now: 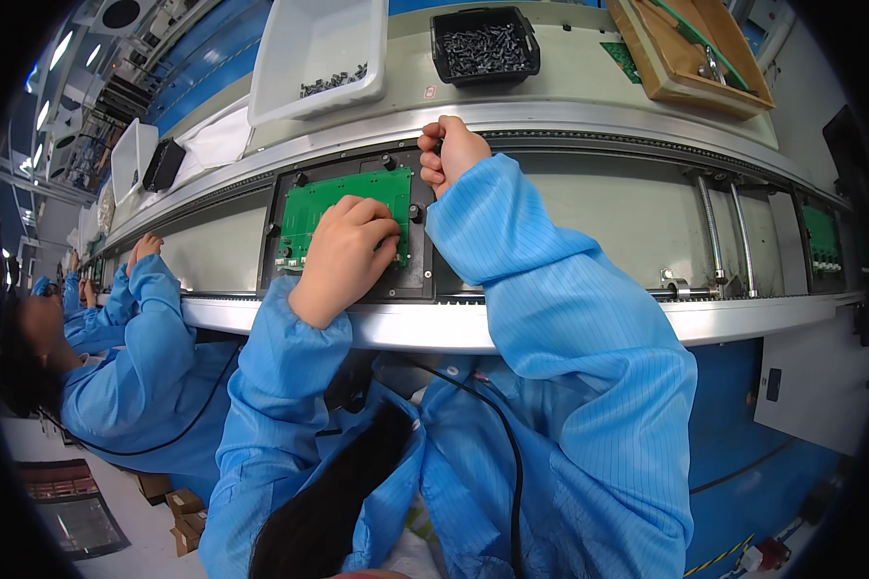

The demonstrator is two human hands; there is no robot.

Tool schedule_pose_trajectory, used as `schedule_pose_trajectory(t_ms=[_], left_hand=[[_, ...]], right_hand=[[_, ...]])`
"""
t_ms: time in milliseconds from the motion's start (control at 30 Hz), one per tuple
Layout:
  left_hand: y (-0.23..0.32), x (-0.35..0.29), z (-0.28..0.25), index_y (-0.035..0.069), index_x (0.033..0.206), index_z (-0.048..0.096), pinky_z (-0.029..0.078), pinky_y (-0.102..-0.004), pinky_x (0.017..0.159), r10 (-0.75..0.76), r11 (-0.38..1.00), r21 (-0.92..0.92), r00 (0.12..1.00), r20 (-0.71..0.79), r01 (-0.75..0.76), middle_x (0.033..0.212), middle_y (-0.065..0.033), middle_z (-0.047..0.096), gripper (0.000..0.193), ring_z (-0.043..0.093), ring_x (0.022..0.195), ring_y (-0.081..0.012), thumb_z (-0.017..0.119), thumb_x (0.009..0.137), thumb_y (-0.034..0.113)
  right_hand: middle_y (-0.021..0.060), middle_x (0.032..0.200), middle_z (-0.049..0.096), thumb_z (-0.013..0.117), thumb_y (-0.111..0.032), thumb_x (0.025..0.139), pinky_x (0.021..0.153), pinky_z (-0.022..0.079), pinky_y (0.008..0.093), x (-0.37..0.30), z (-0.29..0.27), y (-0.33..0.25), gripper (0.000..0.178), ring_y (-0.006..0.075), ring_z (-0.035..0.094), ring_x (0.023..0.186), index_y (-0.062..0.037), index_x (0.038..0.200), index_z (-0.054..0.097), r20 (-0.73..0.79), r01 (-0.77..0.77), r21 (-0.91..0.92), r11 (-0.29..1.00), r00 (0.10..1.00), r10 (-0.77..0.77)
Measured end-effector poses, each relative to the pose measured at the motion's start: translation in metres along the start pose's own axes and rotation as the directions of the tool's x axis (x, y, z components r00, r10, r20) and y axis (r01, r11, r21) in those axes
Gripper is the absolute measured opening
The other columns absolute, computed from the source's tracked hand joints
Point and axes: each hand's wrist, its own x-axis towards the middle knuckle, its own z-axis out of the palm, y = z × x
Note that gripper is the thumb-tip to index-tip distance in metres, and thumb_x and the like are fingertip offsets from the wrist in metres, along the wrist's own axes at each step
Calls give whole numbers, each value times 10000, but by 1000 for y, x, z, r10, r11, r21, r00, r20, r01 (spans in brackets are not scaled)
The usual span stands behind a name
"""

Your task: The person inserts electronic components into circuit boards mounted on fixtures by hand, pushes the boards down the conveyor track, and picks up more components from a container to insert into incoming circuit boards.

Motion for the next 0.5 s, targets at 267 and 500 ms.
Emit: schedule_pose_trajectory(t_ms=[267, 500], left_hand=[[3, 3, -5, 74, 765, 671, 433, -307, 792, 53, 997, 53, 998, 34, -54, 913, -7, 605, 44, 524, 858, -209, 661, 722, 68], [11, -4, -2, 61, 823, 672, 443, -312, 798, -34, 999, 26, 999, 1, 34, 960, -28, 613, 94, 539, 877, -223, 669, 730, 52]], right_hand=[[44, 706, 518, 478, -165, 892, 377, 199, 197, -3, 1, 0, 104, 62, 333, 465, -72, 855, 504, 25, -3, -1, 1000, 1000, 3], [45, 710, 518, 485, -164, 892, 378, 201, 197, -4, 0, -1, 101, 63, 332, 467, -70, 861, 502, 8, 15, -1, 1000, 1000, -15]])
